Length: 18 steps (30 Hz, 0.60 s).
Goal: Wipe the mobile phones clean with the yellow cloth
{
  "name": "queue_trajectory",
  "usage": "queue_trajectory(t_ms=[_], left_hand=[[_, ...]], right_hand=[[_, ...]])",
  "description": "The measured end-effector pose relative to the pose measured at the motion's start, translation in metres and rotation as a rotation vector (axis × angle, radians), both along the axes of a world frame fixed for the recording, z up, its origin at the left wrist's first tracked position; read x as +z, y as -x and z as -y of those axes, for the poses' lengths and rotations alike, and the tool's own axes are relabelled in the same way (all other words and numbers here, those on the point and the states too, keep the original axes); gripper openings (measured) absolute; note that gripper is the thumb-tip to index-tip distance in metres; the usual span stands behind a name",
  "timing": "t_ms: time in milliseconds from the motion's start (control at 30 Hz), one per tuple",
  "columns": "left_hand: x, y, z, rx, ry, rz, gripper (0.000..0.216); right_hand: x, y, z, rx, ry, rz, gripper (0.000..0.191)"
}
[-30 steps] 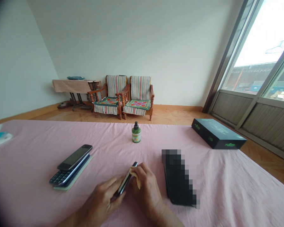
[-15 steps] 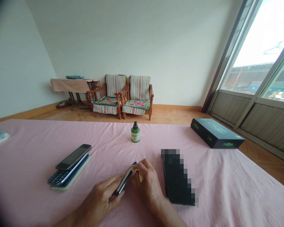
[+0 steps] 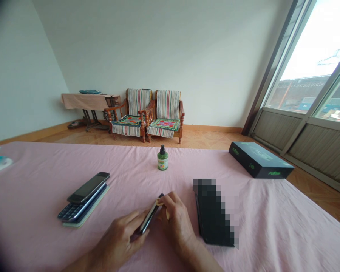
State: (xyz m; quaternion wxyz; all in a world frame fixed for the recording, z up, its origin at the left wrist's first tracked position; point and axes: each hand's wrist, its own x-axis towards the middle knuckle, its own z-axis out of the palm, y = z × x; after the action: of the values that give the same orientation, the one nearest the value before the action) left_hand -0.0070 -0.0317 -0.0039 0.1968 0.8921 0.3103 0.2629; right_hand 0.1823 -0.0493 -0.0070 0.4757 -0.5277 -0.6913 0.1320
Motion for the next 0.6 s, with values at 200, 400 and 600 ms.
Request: queue_trajectory(t_ms=[200, 400, 600], left_hand=[[0.0026, -0.0007, 0.0004, 0.026, -0.041, -0.003, 0.046], [0.0066, -0.0034, 0.0023, 0.078, 0.005, 0.074, 0.042], [0.0035, -0.0029, 0.0009, 0.053, 0.120, 0.126, 0.055]], right_hand=[[-0.0006, -0.0007, 0.0000, -0.022, -0.014, -0.001, 0.030], [-0.0051, -0.0006, -0.0007, 0.025, 0.010, -0.005, 0.033], [-0.0035, 0.0024, -0.0032, -0.017, 0.005, 0.018, 0.033]])
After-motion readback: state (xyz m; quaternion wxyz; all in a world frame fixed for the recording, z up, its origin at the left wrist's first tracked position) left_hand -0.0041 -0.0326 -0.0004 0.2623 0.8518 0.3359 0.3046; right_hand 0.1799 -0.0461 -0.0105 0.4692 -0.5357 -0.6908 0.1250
